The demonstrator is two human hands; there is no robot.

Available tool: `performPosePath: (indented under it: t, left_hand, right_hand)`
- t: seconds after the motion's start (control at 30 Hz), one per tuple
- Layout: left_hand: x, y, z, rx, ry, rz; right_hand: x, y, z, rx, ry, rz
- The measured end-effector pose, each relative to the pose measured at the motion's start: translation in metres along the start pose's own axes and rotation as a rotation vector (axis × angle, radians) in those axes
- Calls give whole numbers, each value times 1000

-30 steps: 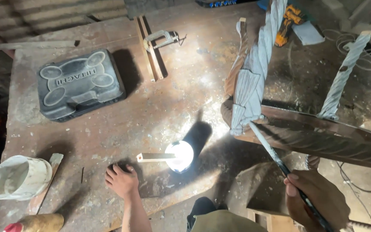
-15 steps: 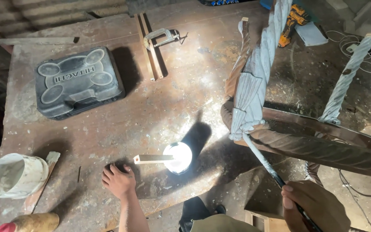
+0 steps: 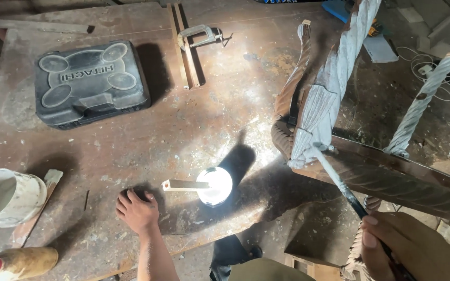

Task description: The person uses a paintbrush to apply white paint to a twisted wooden structure. They repeatedly dip the brush into a small container of paint and carefully coat the wooden surface.

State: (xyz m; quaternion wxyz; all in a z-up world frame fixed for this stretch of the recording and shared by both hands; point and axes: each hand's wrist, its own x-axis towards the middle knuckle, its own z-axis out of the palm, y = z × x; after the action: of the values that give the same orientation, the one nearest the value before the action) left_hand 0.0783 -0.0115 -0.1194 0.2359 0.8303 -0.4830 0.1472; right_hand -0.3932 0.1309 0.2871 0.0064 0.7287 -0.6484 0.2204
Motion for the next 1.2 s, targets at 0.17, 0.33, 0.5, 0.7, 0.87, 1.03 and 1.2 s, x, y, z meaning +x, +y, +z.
performPosePath:
  t: [0.17, 0.33, 0.5, 0.7, 0.87, 1.03, 1.2]
  left_hand:
    - [0, 0, 2, -11, -2, -23]
    - [0, -1, 1, -17, -10, -12]
    - [1, 1, 0, -16, -17, -18]
    - [-2, -1, 3, 14, 10, -12]
    - [-1, 0, 6, 7, 10, -29]
    - [-2, 0, 5, 43, 40, -15]
    - [-2, -2, 6, 61, 28, -22]
  right_hand:
    - [6, -7, -11, -146, -103, 98]
    - [20, -37, -26, 12, 79, 2]
    - [29, -16, -29, -15, -21, 56]
    - [46, -23, -42, 117, -64, 67]
    - [75, -61, -55, 24, -150, 67]
    - [65, -98, -56, 148, 203, 197]
    - [65, -76, -52, 126, 153, 230]
